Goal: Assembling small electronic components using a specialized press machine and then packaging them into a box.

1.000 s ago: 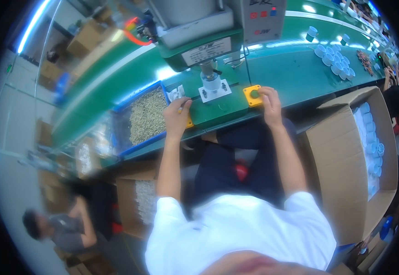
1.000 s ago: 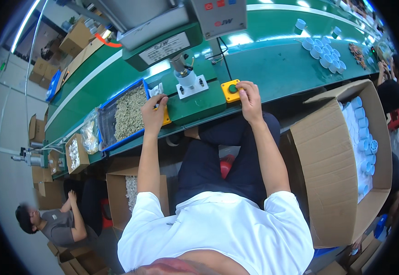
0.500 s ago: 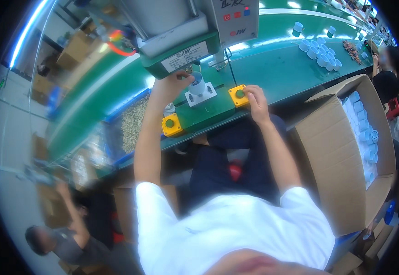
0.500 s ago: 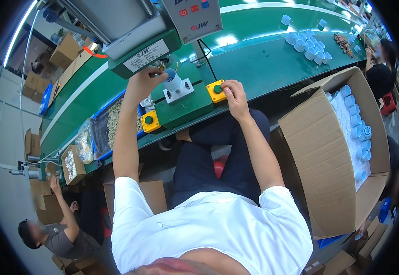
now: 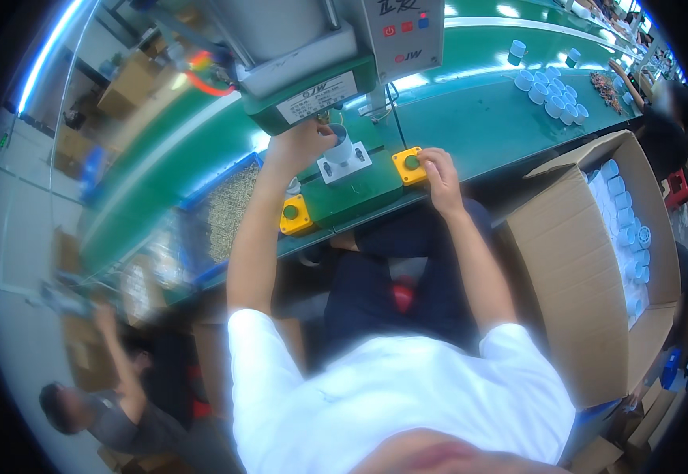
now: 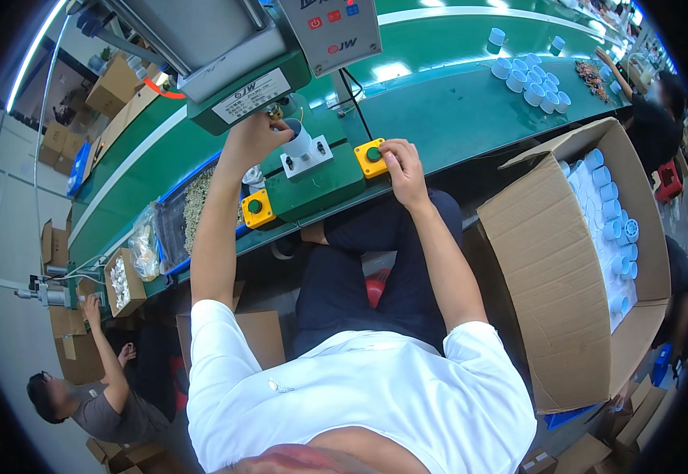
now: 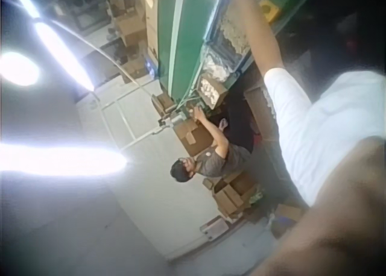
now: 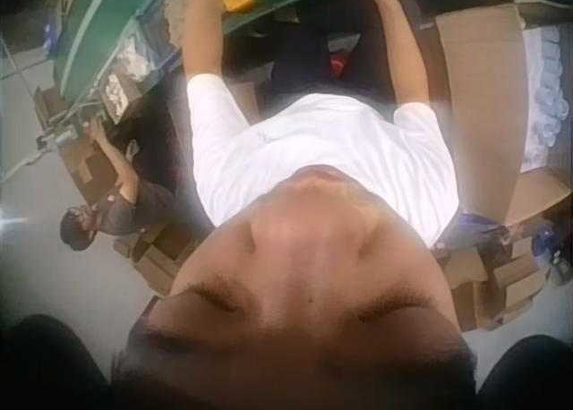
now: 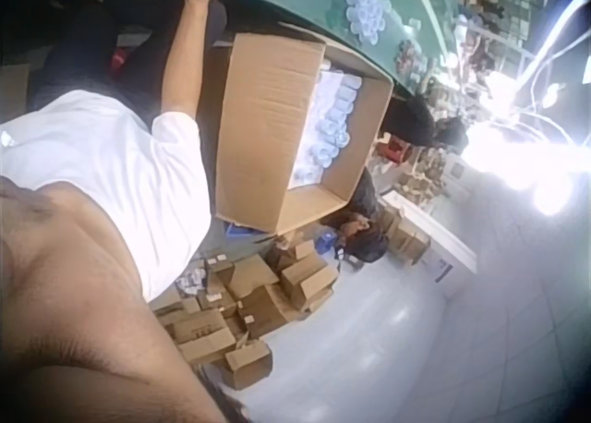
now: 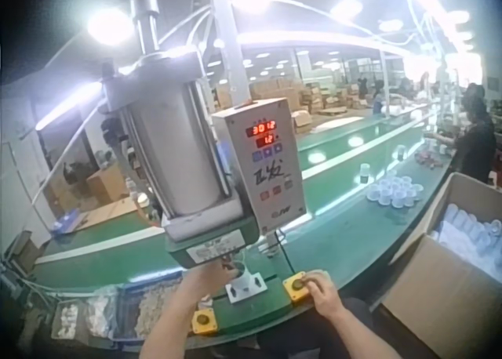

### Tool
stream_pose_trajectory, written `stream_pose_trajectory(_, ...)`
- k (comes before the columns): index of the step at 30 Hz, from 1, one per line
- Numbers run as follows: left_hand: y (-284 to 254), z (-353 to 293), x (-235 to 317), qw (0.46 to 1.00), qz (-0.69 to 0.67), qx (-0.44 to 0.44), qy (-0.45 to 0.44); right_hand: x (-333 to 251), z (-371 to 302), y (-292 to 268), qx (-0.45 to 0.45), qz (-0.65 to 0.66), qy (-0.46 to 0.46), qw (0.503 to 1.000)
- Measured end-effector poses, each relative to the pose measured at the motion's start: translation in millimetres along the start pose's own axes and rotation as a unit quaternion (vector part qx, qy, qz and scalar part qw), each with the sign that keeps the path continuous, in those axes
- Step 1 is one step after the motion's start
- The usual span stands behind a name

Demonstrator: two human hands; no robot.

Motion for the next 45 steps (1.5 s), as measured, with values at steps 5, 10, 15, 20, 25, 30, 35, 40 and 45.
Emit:
stream_pose_trajectory(5, -2.7, 3.6, -3.2, 0.998, -0.031, -0.024, -0.046, -1.9, -0.2, 1.9, -0.010, -0.003, 0.007, 1.000)
stream_pose_trajectory(10, -13.7, -20.9, -6.5, 0.993, -0.088, -0.019, -0.076, -9.5, -0.1, 3.2, -0.017, 0.005, 0.013, 1.000)
stream_pose_trajectory(15, 42.6, -153.8, -35.5, 0.961, -0.072, 0.255, -0.079, -11.5, 0.4, 0.0, -0.020, -0.080, -0.041, 0.996)
stream_pose_trajectory(20, 64.1, -189.8, -45.9, 0.948, 0.024, 0.316, -0.017, -15.8, -5.0, 3.8, -0.055, -0.127, -0.064, 0.988)
stream_pose_trajectory(25, 42.6, -169.5, -53.1, 0.950, 0.124, 0.288, 0.006, -18.6, -2.9, 13.8, -0.022, -0.198, -0.088, 0.976)
stream_pose_trajectory(30, 45.9, -172.7, -68.3, 0.958, 0.105, 0.263, 0.047, -15.2, 3.7, 31.5, -0.017, -0.245, -0.100, 0.964)
stream_pose_trajectory(35, 41.6, -185.4, -85.4, 0.961, 0.014, 0.278, 0.002, -7.1, -6.8, 28.4, -0.003, -0.157, -0.064, 0.986)
stream_pose_trajectory(40, 20.0, -214.0, -102.6, 0.934, 0.056, 0.347, -0.063, -21.8, -3.3, 11.8, 0.019, -0.157, -0.036, 0.987)
stream_pose_trajectory(45, -17.4, -284.2, -128.4, 0.941, 0.113, 0.296, -0.122, -76.7, -4.1, 3.8, 0.027, -0.203, -0.129, 0.970)
Point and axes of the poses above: each hand's wrist, its own z-axis towards the middle knuckle, its own y-axis out of the palm, x = y × z, the point moved 2 cm from there along z, towards the middle knuckle, and after that the axes turned 3 degrees about y, right-handed, at the moved point
